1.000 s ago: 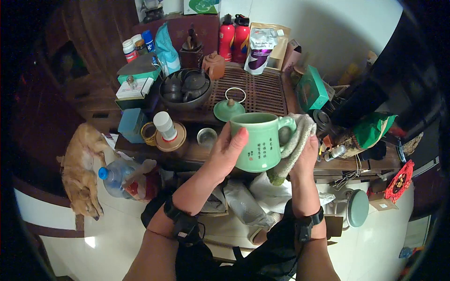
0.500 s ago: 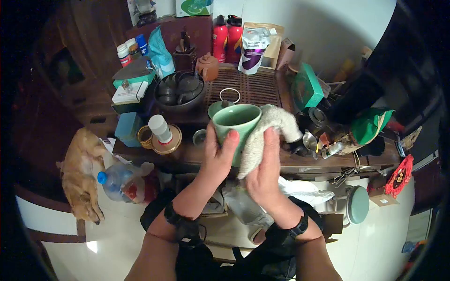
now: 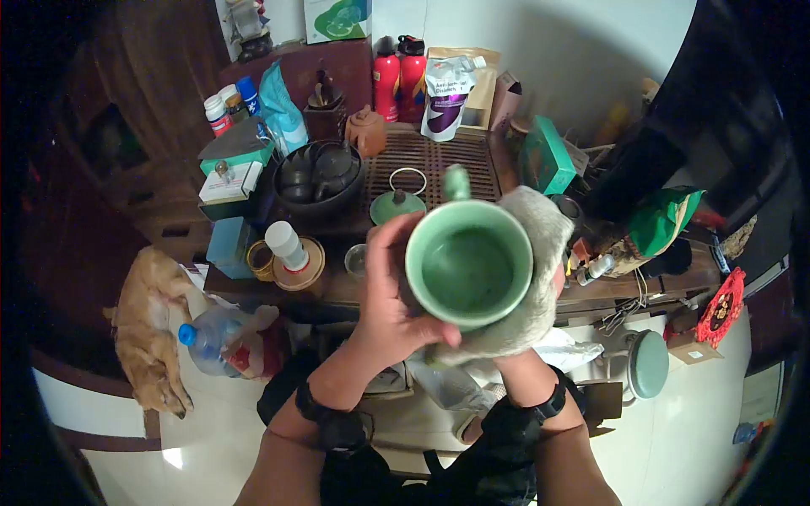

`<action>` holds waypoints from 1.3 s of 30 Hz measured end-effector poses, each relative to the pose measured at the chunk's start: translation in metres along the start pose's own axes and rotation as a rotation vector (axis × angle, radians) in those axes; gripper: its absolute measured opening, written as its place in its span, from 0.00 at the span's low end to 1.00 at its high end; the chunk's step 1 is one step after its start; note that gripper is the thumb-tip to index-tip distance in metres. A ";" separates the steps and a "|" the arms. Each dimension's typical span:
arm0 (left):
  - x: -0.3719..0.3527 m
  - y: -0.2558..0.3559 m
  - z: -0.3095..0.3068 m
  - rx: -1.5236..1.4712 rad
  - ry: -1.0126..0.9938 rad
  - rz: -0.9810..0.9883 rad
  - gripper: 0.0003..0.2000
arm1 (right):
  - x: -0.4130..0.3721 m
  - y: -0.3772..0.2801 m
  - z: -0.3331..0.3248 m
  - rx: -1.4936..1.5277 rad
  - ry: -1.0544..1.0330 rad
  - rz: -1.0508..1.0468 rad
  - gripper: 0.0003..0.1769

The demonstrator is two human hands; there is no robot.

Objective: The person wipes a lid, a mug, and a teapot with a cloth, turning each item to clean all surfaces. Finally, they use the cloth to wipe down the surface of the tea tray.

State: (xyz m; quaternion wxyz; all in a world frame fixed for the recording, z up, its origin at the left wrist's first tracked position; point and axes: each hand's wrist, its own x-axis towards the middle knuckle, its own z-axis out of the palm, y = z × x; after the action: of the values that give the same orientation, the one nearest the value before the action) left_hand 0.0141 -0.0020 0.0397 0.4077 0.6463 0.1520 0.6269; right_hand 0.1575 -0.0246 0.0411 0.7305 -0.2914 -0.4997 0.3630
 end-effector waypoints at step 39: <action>-0.007 -0.005 -0.005 -0.774 0.147 -0.638 0.34 | -0.036 0.062 -0.015 -1.172 -0.368 -0.653 0.36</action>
State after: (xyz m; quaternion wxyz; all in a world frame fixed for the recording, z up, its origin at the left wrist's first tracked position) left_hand 0.0102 -0.0022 0.0305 0.7769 0.3232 0.1267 0.5253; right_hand 0.1486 -0.0201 -0.0314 0.4282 -0.4061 -0.7909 -0.1616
